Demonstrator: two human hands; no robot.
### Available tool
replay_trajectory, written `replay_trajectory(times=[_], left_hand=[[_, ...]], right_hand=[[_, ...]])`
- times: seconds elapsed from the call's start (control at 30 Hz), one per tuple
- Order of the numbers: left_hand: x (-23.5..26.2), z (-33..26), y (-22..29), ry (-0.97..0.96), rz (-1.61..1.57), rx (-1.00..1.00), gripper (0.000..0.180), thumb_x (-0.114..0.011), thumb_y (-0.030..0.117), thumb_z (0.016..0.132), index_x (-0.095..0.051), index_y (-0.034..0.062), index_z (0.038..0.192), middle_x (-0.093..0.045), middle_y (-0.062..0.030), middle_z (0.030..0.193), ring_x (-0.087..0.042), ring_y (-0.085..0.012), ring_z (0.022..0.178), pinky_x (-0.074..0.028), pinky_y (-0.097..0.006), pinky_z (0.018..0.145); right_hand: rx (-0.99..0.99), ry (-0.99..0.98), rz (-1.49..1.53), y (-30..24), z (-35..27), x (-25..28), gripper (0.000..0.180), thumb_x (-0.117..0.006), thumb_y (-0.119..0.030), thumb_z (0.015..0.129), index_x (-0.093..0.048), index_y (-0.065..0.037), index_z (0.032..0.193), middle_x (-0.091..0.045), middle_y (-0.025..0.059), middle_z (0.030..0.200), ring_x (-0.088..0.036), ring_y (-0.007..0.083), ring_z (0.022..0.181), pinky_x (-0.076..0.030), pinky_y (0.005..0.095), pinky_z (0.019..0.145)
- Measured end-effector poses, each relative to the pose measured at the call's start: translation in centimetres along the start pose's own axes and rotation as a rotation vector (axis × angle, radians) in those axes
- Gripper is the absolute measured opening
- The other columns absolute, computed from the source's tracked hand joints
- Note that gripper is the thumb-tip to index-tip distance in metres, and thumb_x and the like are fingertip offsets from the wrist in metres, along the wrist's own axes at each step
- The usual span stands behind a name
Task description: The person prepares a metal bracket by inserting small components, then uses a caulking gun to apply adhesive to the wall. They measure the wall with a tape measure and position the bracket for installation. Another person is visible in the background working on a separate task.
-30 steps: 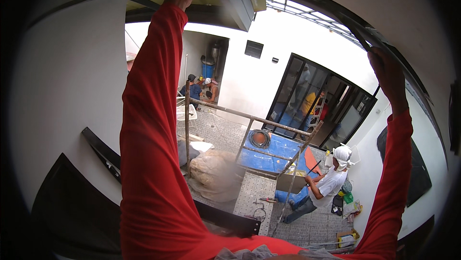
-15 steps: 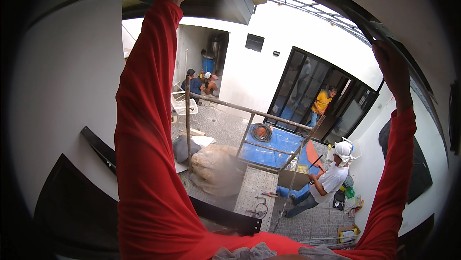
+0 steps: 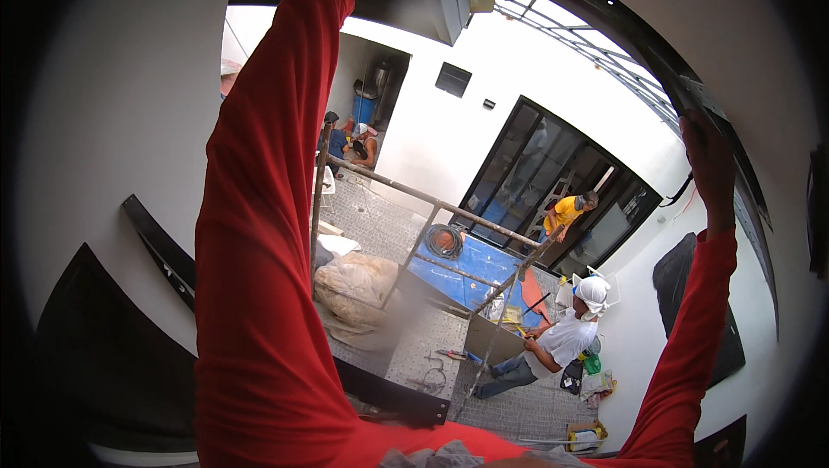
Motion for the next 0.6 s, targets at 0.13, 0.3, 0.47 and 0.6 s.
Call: replay_trajectory(times=[0.13,0.3,0.47,0.6], left_hand=[[0.0,-0.2,-0.1,0.021,-0.039,0.015,0.008,-0.055,-0.002,0.099,-0.063,-0.0055,0.099,-0.07,-0.0193,0.103,-0.07,-0.0299,0.096,-0.062,-0.037,0.084],[-0.7,-0.4,0.1,0.117,-0.044,0.048,0.008,-0.055,-0.002,0.1,-0.063,-0.0048,0.1,-0.07,-0.0183,0.103,-0.069,-0.0289,0.097,-0.062,-0.037,0.083],[-0.7,-0.7,0.5,0.178,-0.035,0.044,0.008,-0.057,-0.001,0.1,-0.065,-0.0037,0.101,-0.071,-0.017,0.103,-0.069,-0.0266,0.096,-0.062,-0.034,0.082],[-1.5,-1.4,1.2,0.149,-0.049,0.032,0.008,-0.058,-0.001,0.1,-0.065,-0.0035,0.102,-0.071,-0.0168,0.103,-0.07,-0.0263,0.095,-0.062,-0.033,0.08]], right_hand=[[0.028,-0.017,-0.055,0.2,0.1,0.2,0.026,-0.061,-0.031,0.103,-0.071,-0.008,0.112,-0.07,0.0067,0.086,-0.06,0.0131,0.067,-0.048,0.0297,0.063],[0.072,0.099,-0.105,0.1,-1.0,0.6,0.03,-0.06,-0.032,0.104,-0.07,-0.009,0.12,-0.072,0.0071,0.09,-0.061,0.0127,0.068,-0.049,0.0296,0.064],[0.008,0.092,-0.108,-0.1,-2.2,1.6,0.031,-0.061,-0.032,0.104,-0.071,-0.01,0.123,-0.072,0.0049,0.089,-0.059,0.0101,0.066,-0.045,0.0278,0.061],[-0.03,0.078,-0.06,-0.5,-2.9,2.0,0.03,-0.062,-0.031,0.103,-0.071,-0.01,0.123,-0.071,0.0048,0.088,-0.057,0.0082,0.065,-0.042,0.0272,0.057]])
Point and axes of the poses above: each hand's wrist, its own z-axis towards the middle knuckle, its own x-axis out of the back of the hand, y = z × x, the point moved 3 cm from there along z, towards the middle knuckle
